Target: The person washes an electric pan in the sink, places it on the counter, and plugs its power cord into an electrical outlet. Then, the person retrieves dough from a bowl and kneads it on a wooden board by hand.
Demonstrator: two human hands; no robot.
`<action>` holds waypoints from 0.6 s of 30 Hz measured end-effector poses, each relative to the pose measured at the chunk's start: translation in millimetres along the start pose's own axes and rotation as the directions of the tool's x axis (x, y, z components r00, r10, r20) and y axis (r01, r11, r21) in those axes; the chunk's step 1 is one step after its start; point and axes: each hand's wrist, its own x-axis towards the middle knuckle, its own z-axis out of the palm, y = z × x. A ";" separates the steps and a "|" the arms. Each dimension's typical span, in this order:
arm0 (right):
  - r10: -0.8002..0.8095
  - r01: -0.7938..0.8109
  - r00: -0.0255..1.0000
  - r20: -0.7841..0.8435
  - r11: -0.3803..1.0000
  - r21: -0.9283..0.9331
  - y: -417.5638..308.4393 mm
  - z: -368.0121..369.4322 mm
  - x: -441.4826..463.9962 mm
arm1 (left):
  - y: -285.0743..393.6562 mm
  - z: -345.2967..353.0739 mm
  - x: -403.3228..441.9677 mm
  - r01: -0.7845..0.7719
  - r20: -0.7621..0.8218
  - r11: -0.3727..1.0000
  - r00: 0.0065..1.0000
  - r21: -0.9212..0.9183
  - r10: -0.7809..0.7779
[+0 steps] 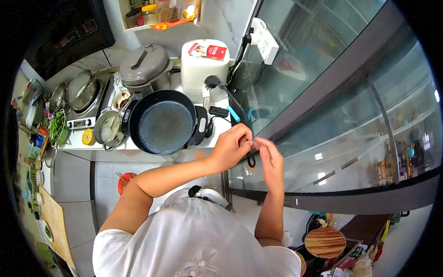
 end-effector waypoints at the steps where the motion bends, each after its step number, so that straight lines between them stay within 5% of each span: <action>1: -0.031 0.033 0.998 -0.047 0.999 0.030 0.5 3.8 14.4 | -7.3 2.4 6.7 -0.014 0.020 0.999 1.000 0.032 0.013; 5: 0.013 -0.008 0.997 -0.075 0.998 0.070 -0.6 12.3 71.5 | -28.9 9.1 18.9 -0.219 0.046 0.956 0.976 0.195 0.214; 8: 0.057 -0.066 0.997 0.061 0.985 0.160 1.4 21.3 109.2 | -46.3 10.4 16.8 -0.348 0.113 0.909 0.937 0.229 0.330; 12: 0.192 -0.191 0.981 0.033 0.917 0.349 10.1 29.3 142.8 | -69.5 -4.0 25.1 -0.357 0.175 0.901 0.931 0.248 0.321; 18: 0.153 -0.136 0.988 0.021 0.801 0.583 10.4 46.9 172.4 | -105.1 -35.1 54.0 -0.266 0.236 0.952 0.945 0.154 0.226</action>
